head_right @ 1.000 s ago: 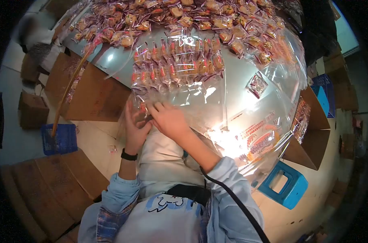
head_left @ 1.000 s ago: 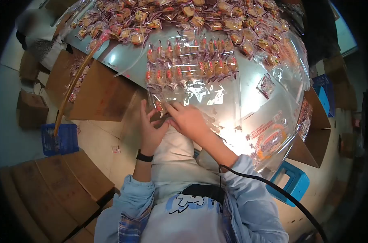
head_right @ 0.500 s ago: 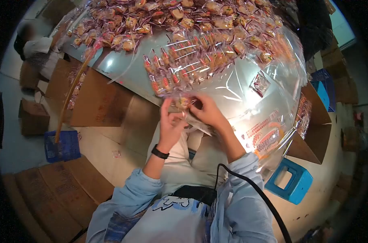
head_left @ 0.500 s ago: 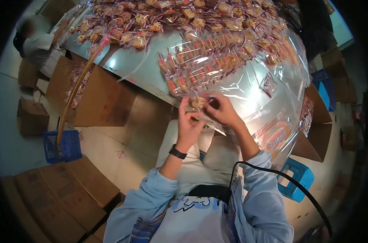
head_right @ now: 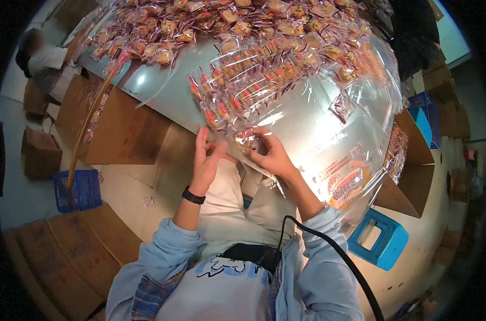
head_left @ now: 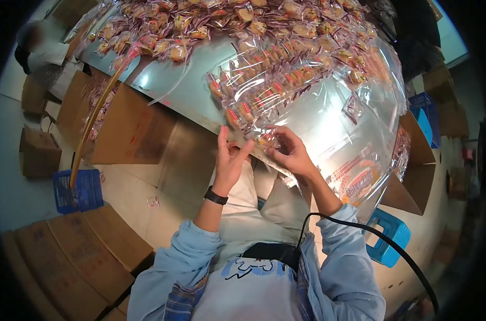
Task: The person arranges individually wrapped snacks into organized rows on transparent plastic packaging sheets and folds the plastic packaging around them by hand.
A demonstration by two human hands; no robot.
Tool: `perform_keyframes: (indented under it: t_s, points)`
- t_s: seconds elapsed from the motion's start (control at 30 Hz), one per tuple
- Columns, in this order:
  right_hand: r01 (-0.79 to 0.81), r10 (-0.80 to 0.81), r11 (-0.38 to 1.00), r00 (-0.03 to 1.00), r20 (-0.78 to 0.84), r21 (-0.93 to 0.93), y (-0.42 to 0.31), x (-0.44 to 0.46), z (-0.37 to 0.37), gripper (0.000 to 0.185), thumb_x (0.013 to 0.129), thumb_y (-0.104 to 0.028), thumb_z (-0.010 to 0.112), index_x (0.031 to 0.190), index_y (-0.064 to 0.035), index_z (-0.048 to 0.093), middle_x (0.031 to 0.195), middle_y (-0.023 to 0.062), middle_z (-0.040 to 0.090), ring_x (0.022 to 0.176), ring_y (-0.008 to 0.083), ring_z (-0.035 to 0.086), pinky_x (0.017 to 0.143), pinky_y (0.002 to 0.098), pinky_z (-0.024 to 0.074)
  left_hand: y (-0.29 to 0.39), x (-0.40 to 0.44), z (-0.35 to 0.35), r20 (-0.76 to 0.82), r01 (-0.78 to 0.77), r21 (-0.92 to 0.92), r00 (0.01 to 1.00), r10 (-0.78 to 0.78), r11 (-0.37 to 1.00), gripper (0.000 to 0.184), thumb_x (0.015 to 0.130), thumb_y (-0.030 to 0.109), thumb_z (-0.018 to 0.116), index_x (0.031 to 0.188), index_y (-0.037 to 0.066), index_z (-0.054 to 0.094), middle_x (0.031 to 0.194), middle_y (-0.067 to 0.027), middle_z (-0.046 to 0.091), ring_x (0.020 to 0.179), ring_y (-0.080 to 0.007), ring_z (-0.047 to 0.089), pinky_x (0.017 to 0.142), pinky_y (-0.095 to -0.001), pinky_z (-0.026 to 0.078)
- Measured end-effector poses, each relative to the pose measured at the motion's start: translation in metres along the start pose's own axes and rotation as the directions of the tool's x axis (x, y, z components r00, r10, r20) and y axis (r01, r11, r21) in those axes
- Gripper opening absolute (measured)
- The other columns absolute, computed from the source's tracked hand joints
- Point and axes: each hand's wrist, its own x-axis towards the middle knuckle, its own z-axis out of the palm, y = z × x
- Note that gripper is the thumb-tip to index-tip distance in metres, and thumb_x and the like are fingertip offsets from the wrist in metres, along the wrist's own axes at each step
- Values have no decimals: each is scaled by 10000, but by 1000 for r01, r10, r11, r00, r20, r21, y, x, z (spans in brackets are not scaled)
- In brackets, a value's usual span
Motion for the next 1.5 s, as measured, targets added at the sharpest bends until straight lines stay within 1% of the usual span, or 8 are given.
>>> perform_keyframes:
  t_s: [0.2,0.4,0.63,0.87,1.17,1.3,1.4,1.5]
  points:
    - [225,-194,953,967,165,-202,-2,1,7,624,815,17,768,1413,-55,604,1460,134,597,1343,245,558,1150,382,390,5,-8,14,199,-78,-1,977,77,997,1179,850,63,834,1651,2,-30,1339,-192,581,1176,-204,617,833,-289,585]
    - [396,-259,744,913,315,-538,17,-1,4,711,943,-172,651,1607,-138,399,1306,157,666,1064,259,654,1218,489,225,11,-30,1,106,136,92,984,-145,986,841,899,28,731,1598,-41,268,1385,-190,640,1039,-194,708,745,-336,630]
    - [275,-103,759,946,308,-590,2,-6,7,777,979,-283,642,1640,-85,284,1367,190,604,1177,277,602,1214,484,252,18,-45,13,63,-188,550,981,184,813,510,886,54,742,1357,-89,611,843,-155,779,719,-187,757,689,-314,598]
    - [262,-88,706,955,285,-659,2,-5,10,764,987,-307,629,1626,-51,298,1647,214,353,1463,321,424,1202,492,266,19,-50,12,11,-123,477,991,133,870,463,881,37,756,1315,-78,644,814,-119,765,678,-110,703,650,-269,567]
    - [372,-250,686,928,278,-625,1,-3,13,813,894,-266,755,1583,-44,386,1540,201,508,1403,397,483,1166,473,341,31,-54,18,-88,-100,655,974,207,749,329,872,114,793,1157,-4,678,796,-126,746,654,-193,731,602,-321,568]
    - [141,-121,975,985,121,-172,-2,-4,9,748,820,-77,807,1500,-52,497,1495,180,535,1368,312,533,1170,418,383,18,-51,11,-30,-240,694,932,361,679,234,876,138,800,1055,14,714,856,-138,747,661,-206,730,583,-340,572]
    - [438,-355,739,899,256,-513,2,1,3,761,827,-92,814,1503,-24,469,1406,140,587,1278,254,595,1083,378,465,14,-54,13,-14,-279,685,919,394,673,159,895,111,782,1017,19,735,889,-129,750,666,-200,723,564,-325,572]
    - [251,-220,830,968,122,-497,1,-8,14,614,880,-130,783,1437,-6,556,1325,149,636,1133,221,642,927,345,535,14,-56,17,-26,-304,634,911,412,711,124,914,85,763,1016,19,739,901,-122,752,670,-199,718,560,-311,573]
